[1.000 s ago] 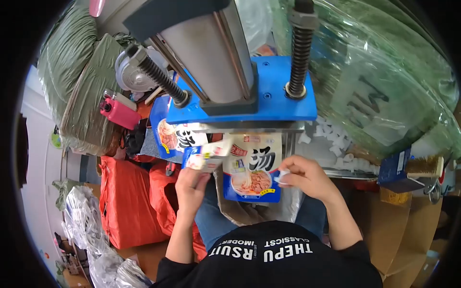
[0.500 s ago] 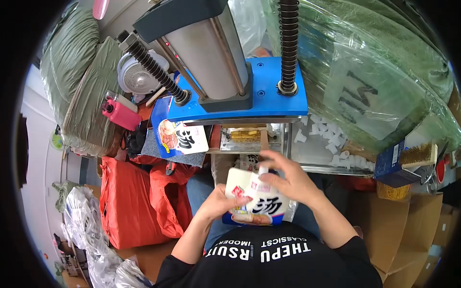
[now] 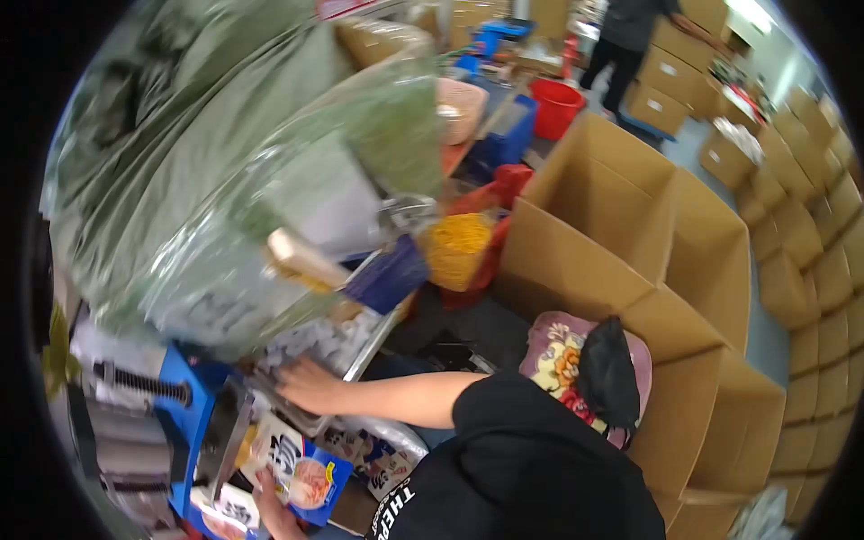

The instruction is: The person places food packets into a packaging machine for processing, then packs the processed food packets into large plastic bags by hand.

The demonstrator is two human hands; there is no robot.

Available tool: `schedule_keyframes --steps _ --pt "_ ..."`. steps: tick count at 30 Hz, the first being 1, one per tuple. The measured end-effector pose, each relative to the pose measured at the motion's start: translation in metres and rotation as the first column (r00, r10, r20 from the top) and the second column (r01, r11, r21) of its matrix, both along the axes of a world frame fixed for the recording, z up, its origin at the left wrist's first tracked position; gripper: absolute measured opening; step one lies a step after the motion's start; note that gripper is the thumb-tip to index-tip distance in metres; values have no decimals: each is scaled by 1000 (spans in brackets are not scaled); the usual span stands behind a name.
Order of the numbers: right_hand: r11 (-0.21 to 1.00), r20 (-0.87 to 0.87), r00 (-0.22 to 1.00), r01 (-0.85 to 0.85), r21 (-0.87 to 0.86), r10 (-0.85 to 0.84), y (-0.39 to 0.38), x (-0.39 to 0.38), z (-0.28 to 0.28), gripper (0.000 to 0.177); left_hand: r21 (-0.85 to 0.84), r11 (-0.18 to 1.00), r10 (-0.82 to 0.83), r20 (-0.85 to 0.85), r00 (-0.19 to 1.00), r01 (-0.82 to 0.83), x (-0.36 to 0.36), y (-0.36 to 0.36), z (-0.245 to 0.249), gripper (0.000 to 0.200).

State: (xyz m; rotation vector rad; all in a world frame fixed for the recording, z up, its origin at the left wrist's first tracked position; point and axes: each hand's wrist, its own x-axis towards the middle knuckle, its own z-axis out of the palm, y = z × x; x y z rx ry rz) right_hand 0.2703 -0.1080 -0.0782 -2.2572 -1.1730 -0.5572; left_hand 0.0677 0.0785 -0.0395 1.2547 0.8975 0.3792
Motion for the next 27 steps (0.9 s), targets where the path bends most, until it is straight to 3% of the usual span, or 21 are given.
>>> schedule_keyframes --steps 2,3,4,5,6,8,9,11,12,13,15,16,17,18,19,20,21,23,24,26,27 --pt "988 103 992 61 141 -76 1 3 -15 22 233 958 -61 -394 917 164 -4 -41 90 49" --pt "991 -61 998 5 133 3 -3 -1 -6 24 499 816 -52 -442 896 293 -21 -9 81 48" --pt "989 -225 970 -60 137 90 -7 -3 5 26 704 587 -19 -481 876 399 -49 32 65 48" --pt "995 -417 905 -54 85 84 -13 -3 25 24 990 -127 26 -64 998 67 -61 48 49 57" --pt "994 -415 905 -57 91 90 -19 -2 32 24 989 -133 30 -62 998 66 -64 37 43 57" --pt "983 -557 818 -45 179 139 -28 -3 43 23 839 -189 190 -479 857 510 -86 -1 29 57" --pt "974 -619 767 -36 222 169 -28 -2 47 23 793 -224 210 -528 823 566 -101 -4 23 61" --pt "916 -564 785 -11 401 256 -24 7 23 24 928 66 -84 -360 929 366 -131 49 -26 74" --pt "868 -555 773 12 497 307 -23 6 27 24 901 210 -80 -370 926 379 -127 47 -20 77" --pt "850 -625 695 39 525 354 -25 3 29 21 987 -71 0 -144 990 144 -121 36 -27 28" --pt "808 -720 479 37 588 502 -29 -5 40 19 987 100 113 -135 984 124 -116 30 -12 17" --pt "806 -746 385 10 592 543 -40 -14 60 17 961 270 136 -91 987 51 -101 18 9 14" --pt "775 -709 361 -67 628 606 -40 -21 56 17 965 262 122 -51 991 18 -95 4 29 14" --pt "862 -806 306 -157 481 506 -47 -27 65 17 965 259 210 -5 978 -50 -97 2 20 16" --pt "875 -815 326 -253 413 479 -53 -38 80 17 990 133 209 -77 975 49 -101 -6 24 14" --pt "859 -782 394 -384 338 483 -52 -41 98 17 999 52 141 -15 990 8 -91 -20 36 14" --pt "836 -736 465 -489 249 492 -47 -44 113 18 985 160 66 -82 994 71 -87 -30 44 16" --pt "723 -662 455 -662 196 596 -24 -42 139 19 909 376 -40 -176 984 178 -78 -48 68 20" --pt "630 -565 462 -764 138 683 -26 -40 153 21 910 380 -19 -175 984 168 -77 -63 82 20" --pt "570 -610 378 -808 150 696 -15 -46 159 23 724 598 -270 -223 937 345 -69 -71 93 23" --pt "551 -624 339 -815 178 704 -15 -51 157 22 725 583 -323 -207 923 367 -68 -72 85 17"
